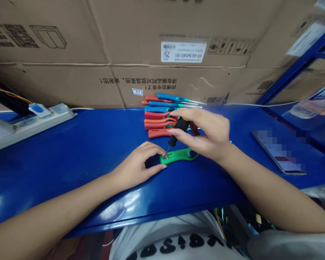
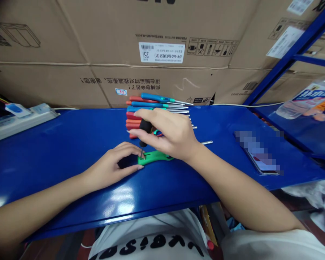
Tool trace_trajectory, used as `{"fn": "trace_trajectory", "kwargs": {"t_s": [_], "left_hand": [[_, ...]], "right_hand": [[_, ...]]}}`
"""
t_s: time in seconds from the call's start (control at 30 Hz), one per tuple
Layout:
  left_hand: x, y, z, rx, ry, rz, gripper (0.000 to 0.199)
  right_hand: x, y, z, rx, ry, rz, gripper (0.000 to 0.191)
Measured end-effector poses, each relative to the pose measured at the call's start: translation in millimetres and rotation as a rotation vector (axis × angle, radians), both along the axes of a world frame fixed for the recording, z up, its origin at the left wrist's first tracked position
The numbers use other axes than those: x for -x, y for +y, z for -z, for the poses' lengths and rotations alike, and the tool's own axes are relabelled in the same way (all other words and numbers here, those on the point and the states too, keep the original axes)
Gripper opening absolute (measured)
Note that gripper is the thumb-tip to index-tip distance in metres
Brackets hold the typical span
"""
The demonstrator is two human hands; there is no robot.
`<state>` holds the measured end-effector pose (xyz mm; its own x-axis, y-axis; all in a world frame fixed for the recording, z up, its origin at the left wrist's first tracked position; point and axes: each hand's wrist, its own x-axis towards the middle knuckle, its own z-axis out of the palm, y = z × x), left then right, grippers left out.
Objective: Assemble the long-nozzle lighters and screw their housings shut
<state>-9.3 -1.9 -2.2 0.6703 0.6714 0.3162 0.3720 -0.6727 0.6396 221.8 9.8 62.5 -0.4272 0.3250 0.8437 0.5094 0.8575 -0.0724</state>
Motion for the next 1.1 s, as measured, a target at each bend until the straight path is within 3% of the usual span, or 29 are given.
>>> {"fn": "trace_trajectory", "kwargs": {"t_s": [0.07, 0.23, 0.27, 0.4, 0.43, 0.57, 0.6, 0.77, 0.8, 0.9, 0.97, 1.1], "left_hand": [[0.2, -0.2, 0.8, 0.000, -0.004, -0.001, 0.016], [0.3, -0.1, 1.9, 0.000, -0.006, -0.004, 0.017], [0.3, 0.0, 1.8, -0.001, -0.006, -0.004, 0.016], [0.5, -0.1, 1.0, -0.005, -0.008, 0.000, 0.016], [0.6, -0.1, 0.9, -0.005, -0.007, 0.001, 0.016], [0.9, 0.1, 1.6, -0.003, -0.009, 0.000, 0.017], [0.9, 0.1, 2.0, -0.003, -0.009, 0.001, 0.017], [1.1, -0.3, 4.4, -0.030, -0.025, 0.003, 0.018], [1.3, -0.2, 4.7, -0.034, -0.026, 0.002, 0.019], [1.6, 0.3, 5.4, -0.031, -0.021, 0.000, 0.020], [1.4, 0.7, 5.7, -0.030, -0.017, -0.004, 0.020], [1.1, 0.3, 5.7, -0.045, -0.019, -0.007, 0.018]], "right_hand": [[-0.2, 0.2, 0.3, 0.009, -0.020, -0.005, 0.028], [7.4, -1.2, 0.2, 0.427, 0.067, -0.236, 0.039], [8.2, -0.9, 0.3, 0.414, 0.083, -0.233, 0.035], [7.0, 0.3, 0.1, 0.106, 0.073, -0.084, 0.024], [6.4, 0.0, -0.2, 0.112, 0.057, -0.073, 0.024], [6.3, -2.5, -1.0, 0.483, 0.030, -0.229, 0.042], [6.5, -2.8, -0.9, 0.510, 0.036, -0.250, 0.042], [6.6, -4.3, -0.7, 0.116, 0.010, -0.061, 0.027], [6.6, -5.3, -1.0, 0.119, -0.020, -0.053, 0.029], [7.2, -8.4, -1.7, 0.356, -0.075, -0.139, 0.050], [7.4, -9.5, -1.6, 0.439, -0.067, -0.186, 0.054], [7.0, -9.6, -1.4, 0.212, -0.060, -0.082, 0.038]]}}
